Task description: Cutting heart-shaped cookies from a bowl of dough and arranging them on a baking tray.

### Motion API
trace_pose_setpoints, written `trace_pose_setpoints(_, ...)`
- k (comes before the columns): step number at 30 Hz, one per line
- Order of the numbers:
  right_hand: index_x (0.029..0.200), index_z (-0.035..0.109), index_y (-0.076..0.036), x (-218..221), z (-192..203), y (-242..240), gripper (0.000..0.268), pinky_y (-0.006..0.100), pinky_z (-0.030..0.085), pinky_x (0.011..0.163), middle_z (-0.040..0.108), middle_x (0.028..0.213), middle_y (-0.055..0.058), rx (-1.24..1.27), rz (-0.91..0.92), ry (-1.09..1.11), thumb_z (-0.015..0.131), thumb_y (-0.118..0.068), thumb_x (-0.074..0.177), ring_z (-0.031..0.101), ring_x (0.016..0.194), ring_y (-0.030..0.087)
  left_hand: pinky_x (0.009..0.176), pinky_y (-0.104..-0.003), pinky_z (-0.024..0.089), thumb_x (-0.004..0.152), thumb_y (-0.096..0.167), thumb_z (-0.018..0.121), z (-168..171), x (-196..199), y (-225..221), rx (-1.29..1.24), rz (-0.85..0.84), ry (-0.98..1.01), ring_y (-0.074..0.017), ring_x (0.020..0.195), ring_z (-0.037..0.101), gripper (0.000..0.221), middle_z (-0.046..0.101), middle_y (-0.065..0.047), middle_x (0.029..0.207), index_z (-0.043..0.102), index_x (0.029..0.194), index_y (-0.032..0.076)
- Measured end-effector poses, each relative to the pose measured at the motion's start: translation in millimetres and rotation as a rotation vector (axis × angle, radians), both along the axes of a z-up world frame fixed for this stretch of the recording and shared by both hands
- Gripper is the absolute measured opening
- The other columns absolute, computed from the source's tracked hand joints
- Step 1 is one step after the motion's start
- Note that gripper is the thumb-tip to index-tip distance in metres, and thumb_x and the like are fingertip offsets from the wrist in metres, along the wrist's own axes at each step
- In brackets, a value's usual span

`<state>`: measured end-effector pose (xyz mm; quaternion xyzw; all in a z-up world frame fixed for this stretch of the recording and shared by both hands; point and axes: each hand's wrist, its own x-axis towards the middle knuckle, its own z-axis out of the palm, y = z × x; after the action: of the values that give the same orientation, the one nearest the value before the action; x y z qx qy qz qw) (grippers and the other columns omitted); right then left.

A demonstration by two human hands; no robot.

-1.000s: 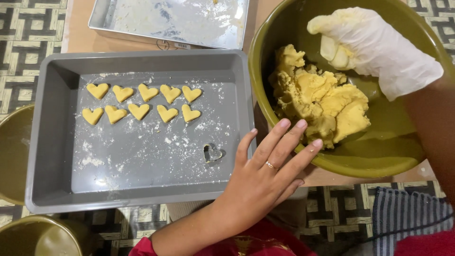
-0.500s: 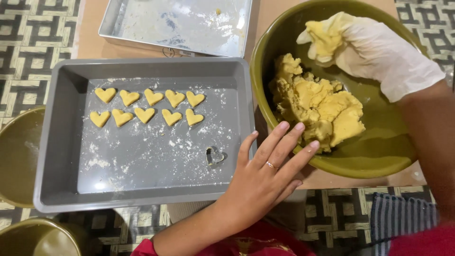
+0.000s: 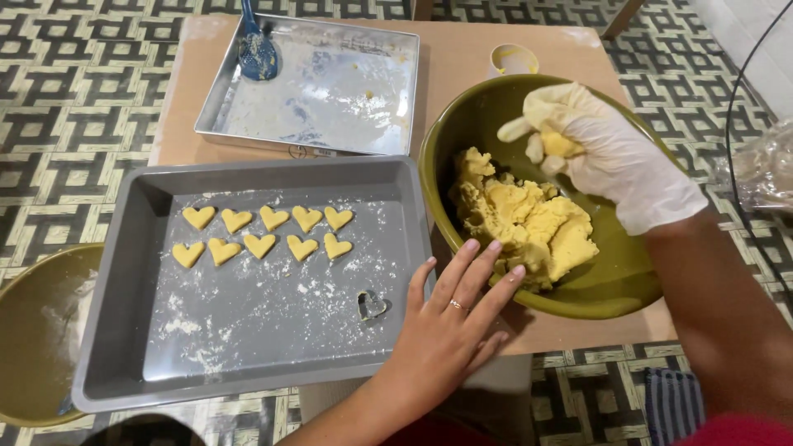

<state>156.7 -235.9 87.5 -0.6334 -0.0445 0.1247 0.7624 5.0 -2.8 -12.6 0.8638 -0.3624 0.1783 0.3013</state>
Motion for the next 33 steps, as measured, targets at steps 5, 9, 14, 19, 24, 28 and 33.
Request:
trace_pose_setpoints(5,0.076,0.054,-0.017,-16.6,7.3,22.0,0.029,0.021,0.026,0.039,0.043,0.048,-0.006,-0.174,-0.14,0.065,0.057,-0.023,0.103,0.033,0.038,0.006,0.118,-0.058,0.021,0.09,0.036,0.076,-1.2,1.6,0.4,0.013,-0.015,0.033,-0.0299,0.155,0.023,0.081,0.029,-0.013,0.167,0.038,0.158,0.015)
trace_pose_setpoints(9,0.072,0.057,-0.018,-14.9,4.1,20.3,0.037,0.022,0.027,0.039,0.045,0.048,-0.008,-0.236,-0.157,-0.007,0.058,-0.031,0.106,0.033,0.038,0.005,0.117,-0.057,0.02,0.086,0.036,0.079,-0.6,2.7,1.6,0.028,-0.027,0.048,-0.0294,0.155,0.023,0.084,0.029,-0.012,0.167,0.038,0.158,0.016)
trace_pose_setpoints(14,0.128,0.056,-0.001,-13.6,9.4,32.5,0.043,0.021,0.051,0.083,0.07,0.123,0.012,-0.373,-0.152,0.104,0.053,0.01,0.087,0.064,0.101,0.013,0.116,-0.056,0.022,0.086,0.036,0.077,3.0,3.9,3.2,0.038,-0.026,0.052,-0.0281,0.153,0.027,0.081,0.033,-0.011,0.165,0.041,0.156,0.018)
trace_pose_setpoints(19,0.122,0.062,-0.003,12.7,-50.6,-5.0,0.038,0.021,0.056,0.072,0.068,0.111,0.011,-0.095,-0.067,0.044,0.062,0.012,0.086,0.067,0.087,0.016,0.117,-0.057,0.023,0.084,0.035,0.08,5.1,4.1,4.3,0.022,-0.04,0.071,-0.0281,0.153,0.027,0.082,0.034,-0.01,0.165,0.043,0.156,0.018)
trace_pose_setpoints(24,0.129,0.063,-0.005,-13.3,-12.9,46.5,0.046,0.025,0.05,0.079,0.068,0.111,0.006,-0.637,-0.13,0.293,0.057,0.007,0.085,0.06,0.09,0.013,0.117,-0.058,0.023,0.087,0.036,0.079,4.7,3.1,4.7,0.037,-0.042,0.065,-0.0286,0.154,0.027,0.082,0.034,-0.012,0.165,0.041,0.157,0.017)
trace_pose_setpoints(28,0.117,0.067,-0.005,-7.6,-26.9,45.0,0.036,0.028,0.052,0.083,0.069,0.106,0.005,-0.914,-0.075,0.183,0.066,-0.002,0.081,0.062,0.094,0.014,0.118,-0.058,0.023,0.084,0.032,0.082,5.6,2.5,4.8,0.014,-0.035,0.065,-0.0281,0.154,0.028,0.084,0.035,-0.011,0.165,0.042,0.156,0.016)
trace_pose_setpoints(33,0.117,0.067,-0.007,-9.7,-26.9,47.6,0.025,0.031,0.053,0.078,0.07,0.099,0.006,-1.013,-0.049,0.133,0.066,-0.014,0.093,0.063,0.086,0.015,0.116,-0.056,0.025,0.088,0.033,0.078,3.9,2.4,4.4,0.016,-0.033,0.053,-0.0283,0.153,0.031,0.078,0.037,-0.011,0.165,0.042,0.156,0.016)
